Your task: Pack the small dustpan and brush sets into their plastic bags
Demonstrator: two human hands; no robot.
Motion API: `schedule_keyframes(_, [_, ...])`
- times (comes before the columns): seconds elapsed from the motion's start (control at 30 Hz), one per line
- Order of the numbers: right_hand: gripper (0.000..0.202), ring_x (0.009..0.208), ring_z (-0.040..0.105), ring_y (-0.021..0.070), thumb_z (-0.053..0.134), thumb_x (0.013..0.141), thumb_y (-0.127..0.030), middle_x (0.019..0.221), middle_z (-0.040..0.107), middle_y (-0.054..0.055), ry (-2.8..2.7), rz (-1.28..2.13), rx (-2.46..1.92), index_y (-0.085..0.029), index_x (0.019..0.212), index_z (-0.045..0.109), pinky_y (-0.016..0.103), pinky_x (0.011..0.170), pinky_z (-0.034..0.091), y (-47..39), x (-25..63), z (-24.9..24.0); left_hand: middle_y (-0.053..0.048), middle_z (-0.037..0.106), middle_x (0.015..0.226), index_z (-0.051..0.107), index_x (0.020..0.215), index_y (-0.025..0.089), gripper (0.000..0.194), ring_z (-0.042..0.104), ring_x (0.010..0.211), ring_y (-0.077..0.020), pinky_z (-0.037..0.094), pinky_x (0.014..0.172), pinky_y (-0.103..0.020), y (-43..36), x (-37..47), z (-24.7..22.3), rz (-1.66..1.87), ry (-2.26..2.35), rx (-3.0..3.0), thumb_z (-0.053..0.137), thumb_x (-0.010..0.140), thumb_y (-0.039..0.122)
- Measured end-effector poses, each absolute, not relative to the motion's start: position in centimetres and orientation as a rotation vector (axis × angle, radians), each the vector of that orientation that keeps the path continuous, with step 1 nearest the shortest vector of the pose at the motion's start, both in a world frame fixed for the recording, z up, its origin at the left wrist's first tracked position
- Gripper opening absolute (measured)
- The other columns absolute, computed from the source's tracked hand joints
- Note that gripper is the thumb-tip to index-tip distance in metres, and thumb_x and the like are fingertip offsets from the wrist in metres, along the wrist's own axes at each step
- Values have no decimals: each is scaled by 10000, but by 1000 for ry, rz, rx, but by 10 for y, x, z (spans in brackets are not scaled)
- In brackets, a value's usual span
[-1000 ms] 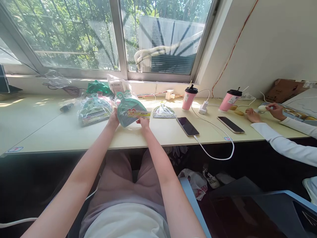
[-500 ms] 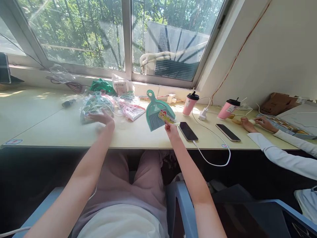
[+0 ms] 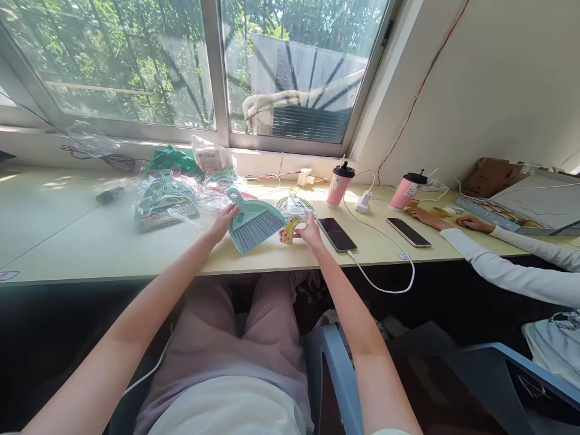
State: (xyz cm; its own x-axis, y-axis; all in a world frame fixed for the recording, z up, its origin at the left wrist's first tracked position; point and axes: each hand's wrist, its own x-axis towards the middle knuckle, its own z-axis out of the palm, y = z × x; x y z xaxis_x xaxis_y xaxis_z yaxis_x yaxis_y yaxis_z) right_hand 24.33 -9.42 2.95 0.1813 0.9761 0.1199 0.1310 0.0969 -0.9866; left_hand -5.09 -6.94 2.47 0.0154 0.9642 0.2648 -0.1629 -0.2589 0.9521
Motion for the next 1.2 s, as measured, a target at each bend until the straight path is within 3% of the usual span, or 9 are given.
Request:
schedule_keyframes(0.07, [941, 627, 711, 141, 828, 555, -42, 1317, 657, 159, -1404, 756, -1585, -222, 1425, 518, 282, 582, 618, -88, 262, 38, -89, 760, 1024, 706, 1019, 181, 622, 691, 997, -298, 524, 944, -425, -67, -53, 23, 1479, 918, 1276, 819, 665, 679])
schedule_keyframes(0.13, [962, 739, 748, 196, 823, 623, -98, 1371, 605, 222, -1549, 514, -1802, -196, 1501, 442, 330, 690, 626, -87, 270, 49, -82, 756, 1002, 699, 997, 183, 592, 693, 962, -282, 526, 916, -409, -67, -52, 22, 1484, 936, 1270, 805, 682, 672])
schedule_keyframes(0.27, [600, 1104, 694, 295, 554, 922, -188, 1441, 530, 210, -1611, -63, -1695, -207, 1510, 431, 399, 842, 591, -109, 239, 62, -80, 742, 958, 690, 967, 181, 522, 688, 920, -262, 518, 873, -385, -67, -48, 19, 1463, 993, 1274, 772, 726, 637])
schedule_keyframes(0.4, [378, 1277, 568, 294, 425, 1012, -210, 1354, 622, 134, -2095, -161, -1214, -245, 1348, 594, 396, 954, 527, -127, 172, 51, -87, 733, 913, 694, 910, 173, 496, 680, 906, -270, 509, 843, -385, -65, -48, 15, 1438, 1041, 1318, 759, 732, 631])
schedule_keyframes(0.5, [308, 1285, 552, 299, 474, 1022, -260, 1368, 631, 128, -2241, -112, -1152, -236, 1284, 635, 430, 1055, 441, -117, 133, 35, -86, 740, 889, 708, 885, 168, 512, 680, 914, -288, 512, 825, -387, -61, -49, 12, 1387, 1040, 1335, 779, 697, 639])
schedule_keyframes(0.7, [295, 1223, 582, 310, 423, 1049, -263, 1302, 633, 177, -2095, 11, -1333, -159, 1224, 636, 435, 1026, 405, -90, 115, 22, -74, 749, 848, 723, 867, 164, 573, 690, 899, -301, 526, 817, -394, -57, -46, 8, 1328, 1045, 1337, 819, 630, 676])
schedule_keyframes(0.93, [377, 1153, 594, 307, 418, 1049, -326, 1030, 716, 161, -1909, 189, -1392, -186, 834, 694, 462, 1074, 373, -85, 108, 27, -75, 703, 792, 692, 801, 170, 532, 674, 878, -300, 509, 798, -398, -61, -47, 8, 1363, 1025, 1418, 765, 706, 689])
schedule_keyframes(1.1, [458, 918, 665, 227, 405, 1021, -221, 775, 705, 87, -1655, 391, -1474, -193, 619, 624, 370, 986, 458, -76, 105, 37, -70, 730, 934, 717, 969, 186, 529, 675, 954, -303, 520, 850, -403, -62, -43, 8, 1274, 910, 1390, 763, 730, 655])
schedule_keyframes(1.2, [437, 792, 661, 147, 412, 1007, -218, 676, 666, 35, -1393, 653, -1396, -157, 643, 646, 290, 886, 485, -72, 119, 55, -77, 737, 975, 721, 983, 209, 454, 672, 1004, -314, 528, 886, -424, -56, -43, 4, 1347, 881, 1345, 747, 774, 612])
